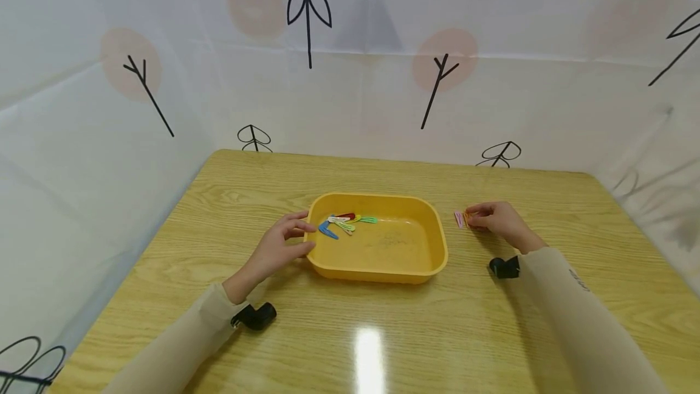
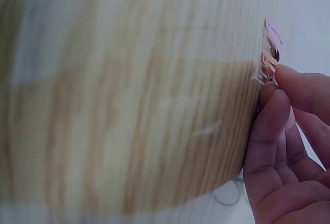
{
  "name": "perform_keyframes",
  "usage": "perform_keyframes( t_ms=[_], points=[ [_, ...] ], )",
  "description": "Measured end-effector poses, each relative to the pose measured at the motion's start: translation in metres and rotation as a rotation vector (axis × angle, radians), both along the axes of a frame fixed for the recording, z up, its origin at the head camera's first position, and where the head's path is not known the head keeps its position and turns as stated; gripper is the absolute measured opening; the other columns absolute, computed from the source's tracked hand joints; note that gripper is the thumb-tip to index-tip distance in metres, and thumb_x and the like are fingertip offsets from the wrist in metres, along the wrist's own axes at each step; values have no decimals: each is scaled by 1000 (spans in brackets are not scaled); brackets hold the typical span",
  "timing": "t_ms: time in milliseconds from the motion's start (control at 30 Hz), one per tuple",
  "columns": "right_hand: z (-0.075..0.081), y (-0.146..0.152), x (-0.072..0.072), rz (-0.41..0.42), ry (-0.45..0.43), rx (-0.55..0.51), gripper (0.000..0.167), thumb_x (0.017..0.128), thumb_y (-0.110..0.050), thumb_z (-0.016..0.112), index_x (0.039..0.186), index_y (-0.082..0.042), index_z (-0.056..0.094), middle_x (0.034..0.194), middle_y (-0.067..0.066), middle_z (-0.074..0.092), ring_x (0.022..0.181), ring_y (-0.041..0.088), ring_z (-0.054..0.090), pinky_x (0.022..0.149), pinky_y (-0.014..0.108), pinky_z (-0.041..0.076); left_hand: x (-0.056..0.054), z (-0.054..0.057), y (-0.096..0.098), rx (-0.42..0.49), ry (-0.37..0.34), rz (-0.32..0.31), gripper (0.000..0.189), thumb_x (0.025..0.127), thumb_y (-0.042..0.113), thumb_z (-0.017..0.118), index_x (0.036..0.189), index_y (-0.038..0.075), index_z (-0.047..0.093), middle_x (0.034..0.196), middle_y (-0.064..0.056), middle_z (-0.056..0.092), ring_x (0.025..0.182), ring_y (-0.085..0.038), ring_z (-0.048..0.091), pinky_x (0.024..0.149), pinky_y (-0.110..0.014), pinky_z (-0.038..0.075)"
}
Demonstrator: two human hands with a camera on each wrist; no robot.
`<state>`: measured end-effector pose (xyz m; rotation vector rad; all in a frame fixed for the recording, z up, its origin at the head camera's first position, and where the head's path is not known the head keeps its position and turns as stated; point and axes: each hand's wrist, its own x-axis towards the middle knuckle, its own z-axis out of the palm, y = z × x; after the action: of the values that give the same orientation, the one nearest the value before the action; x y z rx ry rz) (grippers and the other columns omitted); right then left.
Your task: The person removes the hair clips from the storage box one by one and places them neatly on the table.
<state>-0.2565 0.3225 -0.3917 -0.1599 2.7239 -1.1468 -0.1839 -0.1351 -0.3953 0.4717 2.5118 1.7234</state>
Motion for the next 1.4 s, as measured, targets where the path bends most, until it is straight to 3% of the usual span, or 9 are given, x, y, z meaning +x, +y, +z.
perform_keyframes(
  t_ms=[167, 267, 367, 500, 700, 900, 1067, 1400],
  points=[
    [3, 1, 2, 5, 1, 2, 45, 89, -15, 64, 123, 12, 52, 99, 17, 58, 79, 17, 51, 63, 23, 49, 0, 1, 1, 6, -5, 0, 30, 83, 10, 70, 108, -5, 62, 140, -12, 39, 111, -37, 52, 87, -38, 51],
    [9, 3, 5, 13, 16, 1, 45, 89, -15, 63, 124, 11, 52, 99, 17, 57, 80, 19, 52, 64, 26, 49, 7, 14, 5, 1, -9, -3, 28, 84, 5, 68, 107, -8, 61, 140, -17, 38, 110, -40, 52, 84, -37, 52],
    [17, 4, 7, 19, 49, 4, 43, 90, -14, 61, 124, 11, 51, 97, 17, 56, 80, 21, 53, 65, 30, 49, 7, 15, 5, 5, -16, -4, 28, 84, 4, 68, 108, -8, 61, 140, -18, 37, 111, -40, 51, 83, -37, 53],
    [26, 4, 10, 19, 93, 2, 42, 92, -16, 60, 124, 9, 52, 96, 17, 57, 80, 26, 54, 64, 34, 49, 0, 2, 2, 12, -8, -6, 30, 83, 9, 70, 109, -4, 63, 141, -12, 38, 112, -37, 51, 86, -38, 51],
    [40, -3, 13, 19, 151, -17, 41, 92, -20, 60, 122, 7, 55, 96, 17, 58, 83, 32, 57, 66, 36, 51, 0, 2, 1, -7, 10, 1, 30, 83, 13, 71, 108, -3, 63, 139, -11, 40, 110, -35, 53, 88, -39, 50],
    [53, -13, 16, 23, 192, -19, 36, 92, -21, 61, 120, 2, 58, 97, 18, 59, 81, 23, 60, 73, 37, 53, 1, 2, 1, -13, 1, 8, 30, 83, 12, 71, 107, -3, 64, 140, -10, 40, 110, -35, 53, 86, -37, 51],
    [63, -23, 19, 28, 208, -14, 37, 91, -26, 61, 118, -2, 59, 99, 15, 59, 80, 16, 58, 71, 30, 49, 0, 1, 1, -7, 6, 9, 29, 82, 11, 71, 106, -4, 63, 140, -12, 40, 109, -36, 53, 85, -37, 51],
    [76, -45, 20, 72, 263, -11, 29, 90, -21, 63, 113, -4, 62, 96, 13, 60, 82, 20, 57, 64, 25, 49, 1, 2, 1, 4, -2, 8, 28, 82, 10, 71, 106, -3, 63, 140, -10, 40, 109, -34, 53, 84, -35, 52]
  ],
)
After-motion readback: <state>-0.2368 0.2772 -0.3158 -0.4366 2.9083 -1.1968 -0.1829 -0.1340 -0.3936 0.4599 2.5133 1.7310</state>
